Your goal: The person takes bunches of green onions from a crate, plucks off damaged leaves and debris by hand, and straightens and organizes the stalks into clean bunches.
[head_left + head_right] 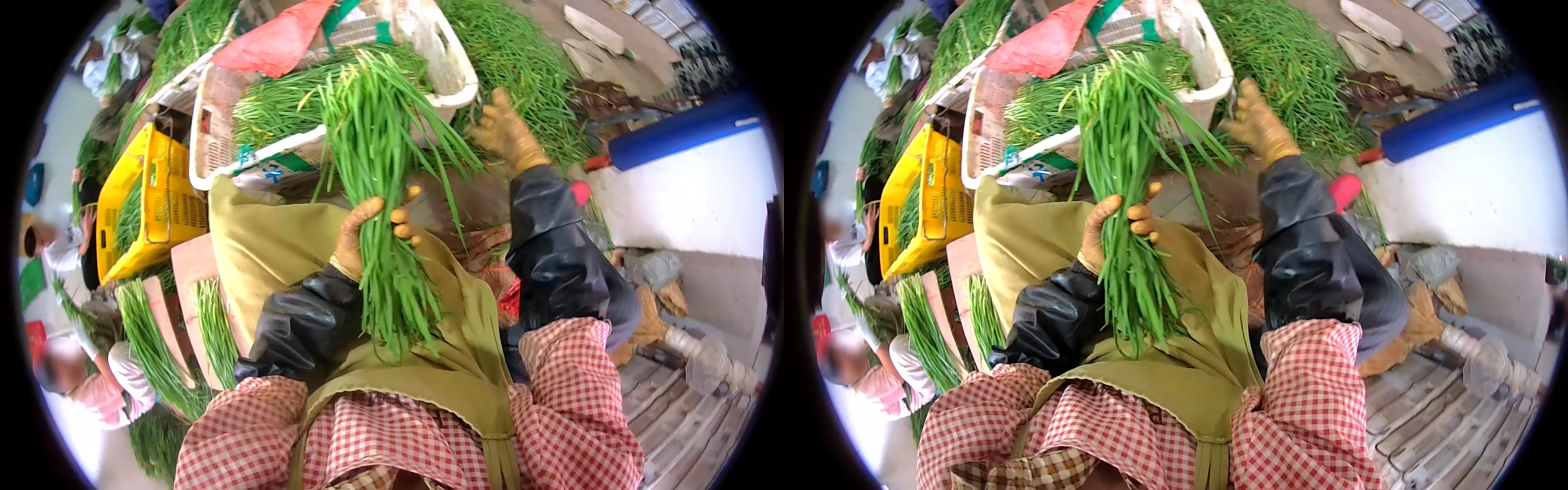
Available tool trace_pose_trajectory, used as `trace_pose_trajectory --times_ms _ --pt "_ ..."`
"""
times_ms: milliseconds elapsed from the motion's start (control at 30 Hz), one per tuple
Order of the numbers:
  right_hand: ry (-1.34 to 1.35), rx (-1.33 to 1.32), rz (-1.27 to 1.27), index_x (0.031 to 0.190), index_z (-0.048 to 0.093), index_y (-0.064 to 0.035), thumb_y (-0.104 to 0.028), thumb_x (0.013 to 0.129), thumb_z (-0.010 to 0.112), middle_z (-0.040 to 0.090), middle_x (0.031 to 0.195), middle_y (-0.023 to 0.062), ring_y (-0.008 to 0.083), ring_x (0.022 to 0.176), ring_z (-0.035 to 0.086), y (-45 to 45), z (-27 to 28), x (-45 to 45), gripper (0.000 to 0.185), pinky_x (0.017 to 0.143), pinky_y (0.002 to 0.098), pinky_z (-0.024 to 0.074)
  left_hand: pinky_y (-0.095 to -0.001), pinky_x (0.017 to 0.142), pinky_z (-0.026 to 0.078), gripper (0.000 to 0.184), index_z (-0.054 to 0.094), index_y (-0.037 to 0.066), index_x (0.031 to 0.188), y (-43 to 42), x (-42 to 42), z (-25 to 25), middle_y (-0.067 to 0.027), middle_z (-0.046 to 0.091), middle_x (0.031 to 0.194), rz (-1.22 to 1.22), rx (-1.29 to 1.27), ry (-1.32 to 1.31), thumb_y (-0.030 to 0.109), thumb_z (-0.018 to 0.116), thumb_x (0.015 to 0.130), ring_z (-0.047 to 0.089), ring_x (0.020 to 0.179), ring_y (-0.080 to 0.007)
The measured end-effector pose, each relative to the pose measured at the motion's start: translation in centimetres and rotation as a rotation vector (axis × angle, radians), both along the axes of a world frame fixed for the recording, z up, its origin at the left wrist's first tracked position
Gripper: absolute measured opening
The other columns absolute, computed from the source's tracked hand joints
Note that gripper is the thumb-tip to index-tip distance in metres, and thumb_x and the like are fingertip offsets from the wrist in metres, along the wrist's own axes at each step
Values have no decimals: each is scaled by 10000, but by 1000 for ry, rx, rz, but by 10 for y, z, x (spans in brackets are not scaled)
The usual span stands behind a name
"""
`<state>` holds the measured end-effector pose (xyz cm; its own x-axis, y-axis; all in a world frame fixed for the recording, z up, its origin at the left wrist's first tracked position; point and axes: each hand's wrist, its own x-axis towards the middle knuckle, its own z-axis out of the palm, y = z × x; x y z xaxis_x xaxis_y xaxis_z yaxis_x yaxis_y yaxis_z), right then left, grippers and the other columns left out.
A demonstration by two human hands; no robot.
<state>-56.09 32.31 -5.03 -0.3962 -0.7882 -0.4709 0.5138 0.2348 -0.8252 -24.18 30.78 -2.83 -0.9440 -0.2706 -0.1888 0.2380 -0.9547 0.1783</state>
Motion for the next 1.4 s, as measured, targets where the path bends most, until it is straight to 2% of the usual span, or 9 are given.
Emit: trace_pose_trajectory --times_ms 300,433,567,700,733,933,1033,1233,1400 --pt "-110 -204 433 1409 304 50 -395 883 443 472 1347 217 315 1239 471 64 19 105 703 1064 397 354 -437 977 452 580 490 4 1287 15 -30 8 -122 657 1034 -96 -160 -315 309 684 833 646 911 -261" --pt "1076 -641 631 1408 405 -45 100 849 455 454 1392 204 308 1268 471 101 37 118 579 1067 366 367 -408 1035 403 547 513 82 1314 36 -29 -19 -91 565 1280 -34 -227 -398 289 691 840 507 1197 -210" --pt "477 -296 796 1298 517 -31 -132 855 644 582 1208 134 231 1055 585 97 92 128 472 923 333 460 -327 916 478 461 574 94 1266 44 -27 -13 -72 632 1164 -136 -599 -446 222 663 832 588 1049 -165" --pt "87 116 765 1138 624 -14 -251 829 723 649 1021 43 137 906 605 79 66 144 402 785 288 493 -355 801 501 273 662 78 1060 63 -49 -35 -115 674 1034 -9 -1578 -610 187 659 809 639 896 -239" --pt "4 187 739 1121 635 -11 -234 829 719 658 1015 49 142 910 610 79 63 142 376 799 288 490 -403 765 506 358 660 24 996 64 -55 -34 -181 675 959 -413 -2158 -538 290 706 761 639 870 -326" --pt "92 209 634 969 700 -7 -134 802 669 690 960 52 165 903 626 95 50 111 213 836 312 477 -417 788 502 780 567 -58 1110 89 -65 -27 -250 647 946 -18 -1721 -613 556 746 663 630 921 -360" --pt "265 241 667 874 696 -18 -131 681 718 671 821 30 143 740 622 104 128 99 224 689 288 505 -384 677 510 716 433 14 1303 78 -45 53 -153 614 826 -492 -1584 -346 475 676 811 622 790 -246" --pt "1957 637 957 854 625 -16 -123 723 598 645 721 193 412 734 624 147 239 36 171 637 469 498 -295 703 527 554 490 11 1309 23 7 80 -115 658 1008 -514 -1248 -319 369 611 904 619 816 -193" --pt "2224 423 1166 545 599 -88 -142 727 643 611 569 105 272 564 636 162 151 30 195 455 395 455 -338 919 472 358 594 36 1186 -41 79 71 -126 644 1123 619 -1706 -960 135 666 850 601 1039 -230"
